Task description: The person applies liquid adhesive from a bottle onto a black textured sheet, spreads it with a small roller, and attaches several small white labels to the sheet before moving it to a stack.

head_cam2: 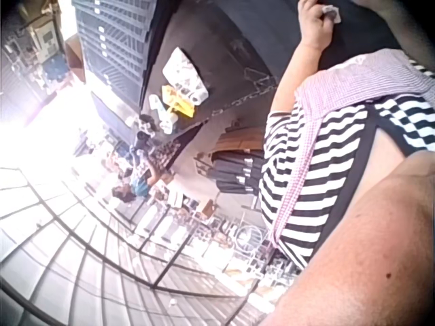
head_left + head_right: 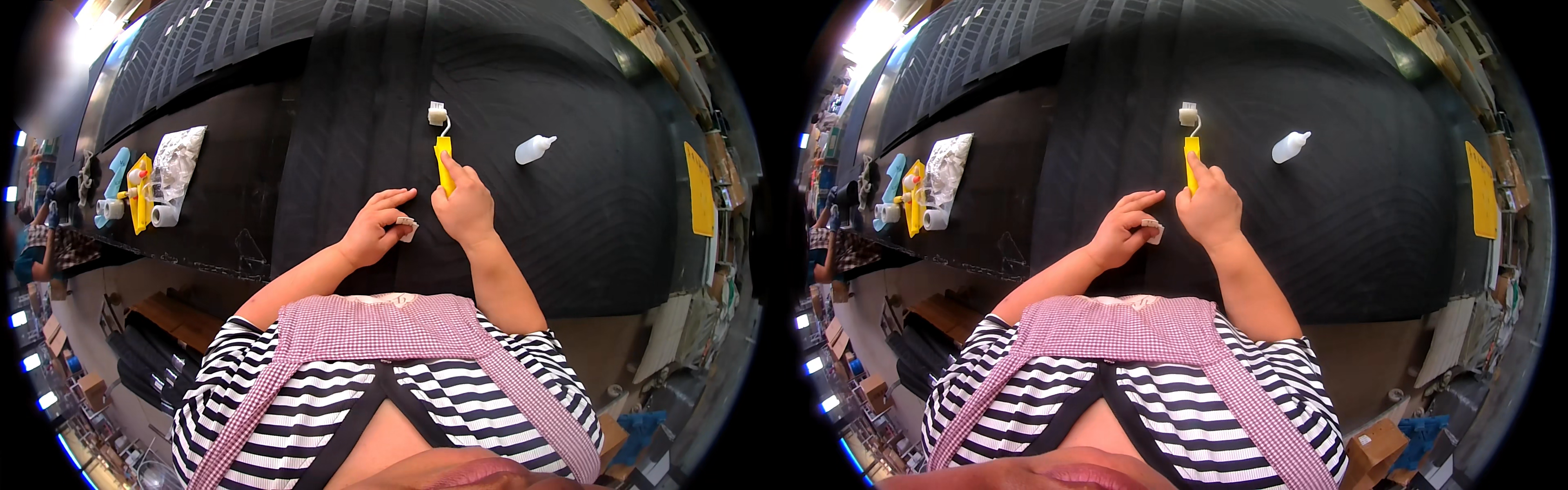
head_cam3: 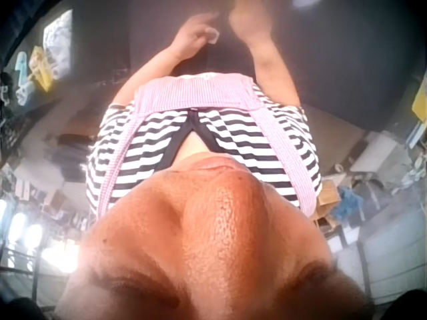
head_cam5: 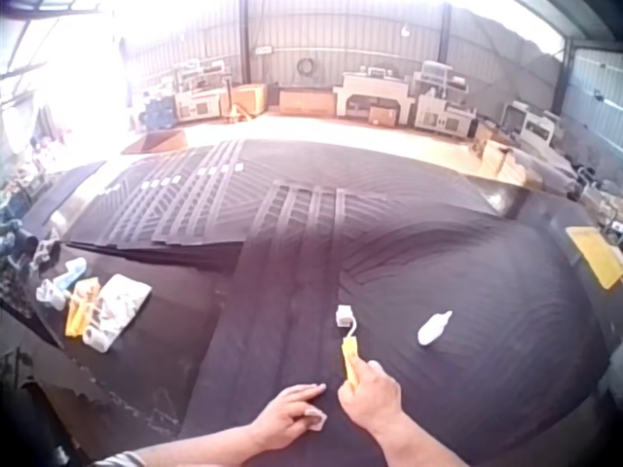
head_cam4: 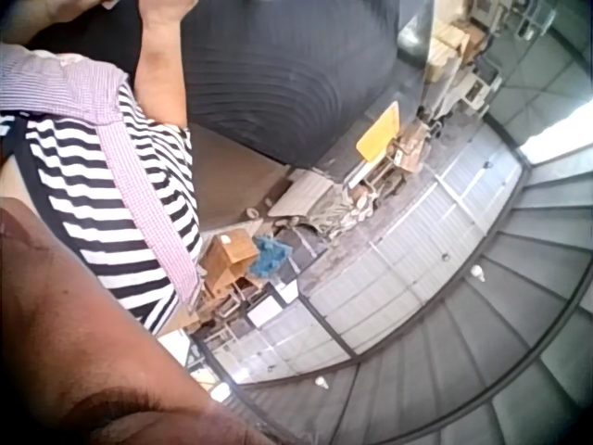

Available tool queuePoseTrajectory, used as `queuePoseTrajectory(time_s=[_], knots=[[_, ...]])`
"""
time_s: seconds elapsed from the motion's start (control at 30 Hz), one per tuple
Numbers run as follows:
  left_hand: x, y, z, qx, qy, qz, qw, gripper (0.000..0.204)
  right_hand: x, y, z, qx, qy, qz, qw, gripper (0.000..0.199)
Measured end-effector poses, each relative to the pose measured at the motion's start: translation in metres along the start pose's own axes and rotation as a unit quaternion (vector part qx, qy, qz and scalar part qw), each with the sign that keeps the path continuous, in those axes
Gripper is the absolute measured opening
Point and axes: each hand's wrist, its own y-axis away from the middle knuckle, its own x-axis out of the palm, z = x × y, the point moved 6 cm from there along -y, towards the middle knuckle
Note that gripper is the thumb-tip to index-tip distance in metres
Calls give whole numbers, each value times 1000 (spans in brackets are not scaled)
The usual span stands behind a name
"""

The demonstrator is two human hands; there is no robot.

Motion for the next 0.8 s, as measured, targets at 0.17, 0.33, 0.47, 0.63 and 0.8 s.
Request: queuePoseTrajectory(time_s=[0.17, 0.33, 0.47, 0.63, 0.8], knots=[[1, 0, 2, 2, -3, 0, 1000, 11, 2, 8, 2, 16, 4, 27, 1000, 59], [0, 1, 1, 0, -4, -2, 1000, 12, 1, 17, 4, 26, 11, 38, 999, 59], [1, 1, 2, 3, 0, -4, 1000, 10, 0, 20, 3, 24, 12, 39, 999, 59], [0, 1, 0, 4, 2, -6, 1000, 8, -3, 27, -1, -13, -31, 8, 999, 58], [0, 1, 0, 7, -2, -2, 1000, 8, -15, 32, -16, -21, -135, -80, 987, 57]])
